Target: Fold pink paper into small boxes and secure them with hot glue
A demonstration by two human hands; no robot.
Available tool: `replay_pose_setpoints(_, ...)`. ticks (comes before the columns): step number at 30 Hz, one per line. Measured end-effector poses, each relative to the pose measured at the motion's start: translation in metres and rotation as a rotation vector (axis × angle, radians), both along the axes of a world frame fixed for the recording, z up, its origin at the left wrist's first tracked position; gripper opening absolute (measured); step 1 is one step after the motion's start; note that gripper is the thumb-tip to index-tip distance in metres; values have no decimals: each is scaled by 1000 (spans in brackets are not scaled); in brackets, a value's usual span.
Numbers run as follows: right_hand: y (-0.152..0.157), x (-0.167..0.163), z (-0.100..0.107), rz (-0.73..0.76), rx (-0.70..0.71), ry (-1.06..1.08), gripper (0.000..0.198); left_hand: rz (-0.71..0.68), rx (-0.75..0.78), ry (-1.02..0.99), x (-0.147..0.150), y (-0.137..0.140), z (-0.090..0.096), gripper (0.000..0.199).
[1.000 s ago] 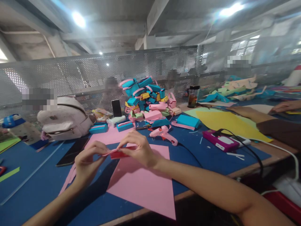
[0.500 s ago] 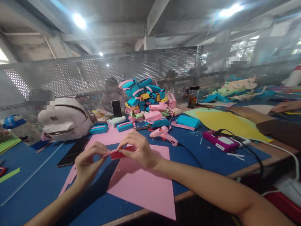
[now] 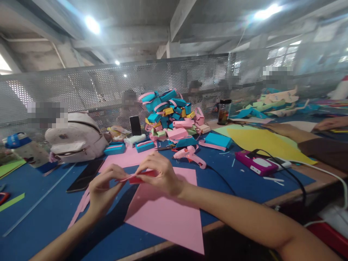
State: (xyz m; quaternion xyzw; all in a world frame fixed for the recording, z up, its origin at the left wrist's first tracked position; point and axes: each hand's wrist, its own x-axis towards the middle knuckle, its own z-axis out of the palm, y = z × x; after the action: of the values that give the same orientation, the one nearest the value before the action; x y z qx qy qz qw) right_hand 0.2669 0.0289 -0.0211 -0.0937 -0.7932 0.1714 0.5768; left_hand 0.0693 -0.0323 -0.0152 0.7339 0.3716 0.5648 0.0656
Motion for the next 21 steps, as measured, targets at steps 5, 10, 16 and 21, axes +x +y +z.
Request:
replay_pose_setpoints(5,-1,0,1,0,18,3,8,-13,-12,0,-2,1,-2,7)
replay_pose_setpoints(10,-1,-1,1,7,48,-2,5,-23,-5,13,-3,1,-4,8)
replay_pose_setpoints(16,0,-1,0,19,68,0,5,-23,7,30,0,-1,-3,9)
replay_pose_setpoints(21,-1,-2,0,18,89,10,8,-31,51,52,0,-1,-3,12)
